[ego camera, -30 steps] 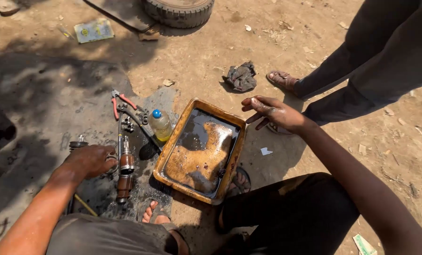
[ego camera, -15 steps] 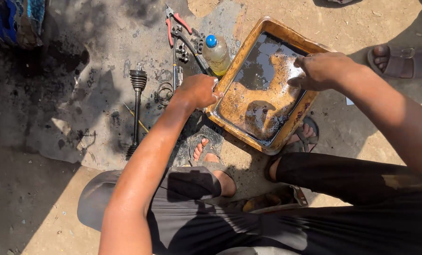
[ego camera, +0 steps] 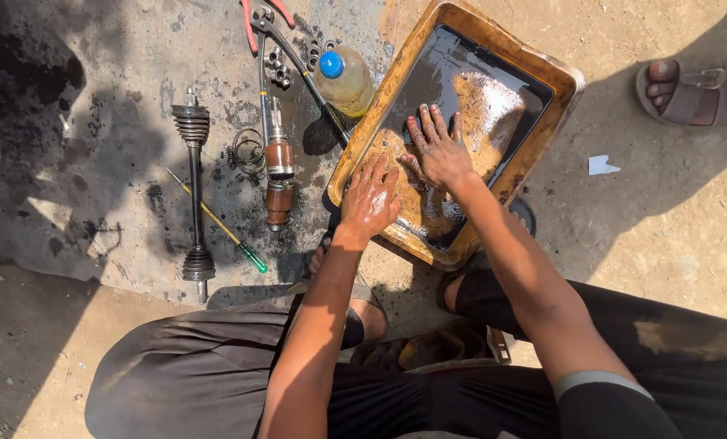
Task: The person sits on the ground and cleans greasy automotive parts in a wooden tray filled with liquid, scrubbing components by hand and pouring liquid from a plastic bottle over them. They rub a metal cup-shaped part, agitate small parts in the tray, and handle a driveshaft and pliers lying nearby.
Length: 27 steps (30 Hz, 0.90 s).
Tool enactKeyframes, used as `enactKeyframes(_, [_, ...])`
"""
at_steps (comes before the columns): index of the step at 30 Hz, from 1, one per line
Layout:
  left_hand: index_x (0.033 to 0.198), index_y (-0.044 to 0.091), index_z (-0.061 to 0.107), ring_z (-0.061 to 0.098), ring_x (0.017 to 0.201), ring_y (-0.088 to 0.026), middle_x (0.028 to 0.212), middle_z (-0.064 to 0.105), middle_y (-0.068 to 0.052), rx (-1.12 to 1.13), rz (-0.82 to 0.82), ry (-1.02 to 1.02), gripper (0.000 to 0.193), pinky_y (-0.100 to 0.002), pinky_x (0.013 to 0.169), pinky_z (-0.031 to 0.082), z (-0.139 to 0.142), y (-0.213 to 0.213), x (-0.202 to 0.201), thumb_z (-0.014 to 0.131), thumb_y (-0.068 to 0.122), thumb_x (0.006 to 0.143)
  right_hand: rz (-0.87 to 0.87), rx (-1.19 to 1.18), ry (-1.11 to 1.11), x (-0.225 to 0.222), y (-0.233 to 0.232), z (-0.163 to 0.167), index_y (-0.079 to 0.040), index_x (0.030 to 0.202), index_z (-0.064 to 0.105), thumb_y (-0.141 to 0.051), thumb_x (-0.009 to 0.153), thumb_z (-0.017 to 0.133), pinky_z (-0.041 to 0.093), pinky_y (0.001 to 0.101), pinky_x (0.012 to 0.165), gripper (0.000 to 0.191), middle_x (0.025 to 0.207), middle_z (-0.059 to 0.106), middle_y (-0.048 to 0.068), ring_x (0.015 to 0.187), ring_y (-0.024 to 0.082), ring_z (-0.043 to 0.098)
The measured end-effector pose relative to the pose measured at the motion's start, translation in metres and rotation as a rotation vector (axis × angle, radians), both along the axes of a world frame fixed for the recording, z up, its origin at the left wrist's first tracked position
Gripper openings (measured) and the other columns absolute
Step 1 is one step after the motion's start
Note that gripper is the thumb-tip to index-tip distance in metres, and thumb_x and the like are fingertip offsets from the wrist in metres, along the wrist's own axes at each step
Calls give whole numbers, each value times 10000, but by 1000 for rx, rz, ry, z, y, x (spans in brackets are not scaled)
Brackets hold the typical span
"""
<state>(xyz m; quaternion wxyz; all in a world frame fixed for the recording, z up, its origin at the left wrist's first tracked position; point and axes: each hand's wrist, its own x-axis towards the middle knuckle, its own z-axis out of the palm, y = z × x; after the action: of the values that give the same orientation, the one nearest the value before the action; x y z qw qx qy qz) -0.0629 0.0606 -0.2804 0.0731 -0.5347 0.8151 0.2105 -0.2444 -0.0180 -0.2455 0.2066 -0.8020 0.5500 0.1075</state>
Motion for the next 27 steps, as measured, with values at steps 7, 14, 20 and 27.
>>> enactKeyframes(7, [1593, -23, 264, 165, 1543, -398, 1676, 177, -257, -77, 111, 177, 782, -494, 1249, 151, -29, -44, -27, 553, 381, 990, 125, 36, 25, -15, -53, -36, -245, 1652, 55, -635, 1014, 61, -156, 585, 1261, 748, 1693, -46, 94, 1580, 292, -114])
enactKeyframes(14, [1604, -35, 247, 184, 1574, -392, 1683, 184, -237, -92, 35, 249, 806, -496, 1295, 179, -57, -80, -45, 481, 514, 1062, -7, -70, -76, -41, -83, -99, -222, 1649, 168, -622, 1060, 120, -134, 606, 1217, 714, 1717, -4, 153, 1571, 335, -74])
enactKeyframes(20, [1565, -27, 307, 187, 1575, -398, 1676, 198, -240, 26, -77, -18, 807, -551, 1296, 121, -57, -96, -65, 395, 605, 1072, -33, 167, 107, -51, -108, -105, -93, 1551, 422, -603, 1121, 152, 14, 603, 1279, 720, 1715, 166, 200, 1601, 374, 86])
enactKeyframes(27, [1587, -4, 274, 214, 1539, -384, 1652, 183, -204, 83, -153, 28, 881, -550, 1270, 97, -65, -117, -66, 362, 666, 1022, -104, -60, -188, -50, -110, -105, -69, 1636, 313, -448, 1127, 261, 7, 542, 1273, 637, 1680, 215, 259, 1564, 407, 141])
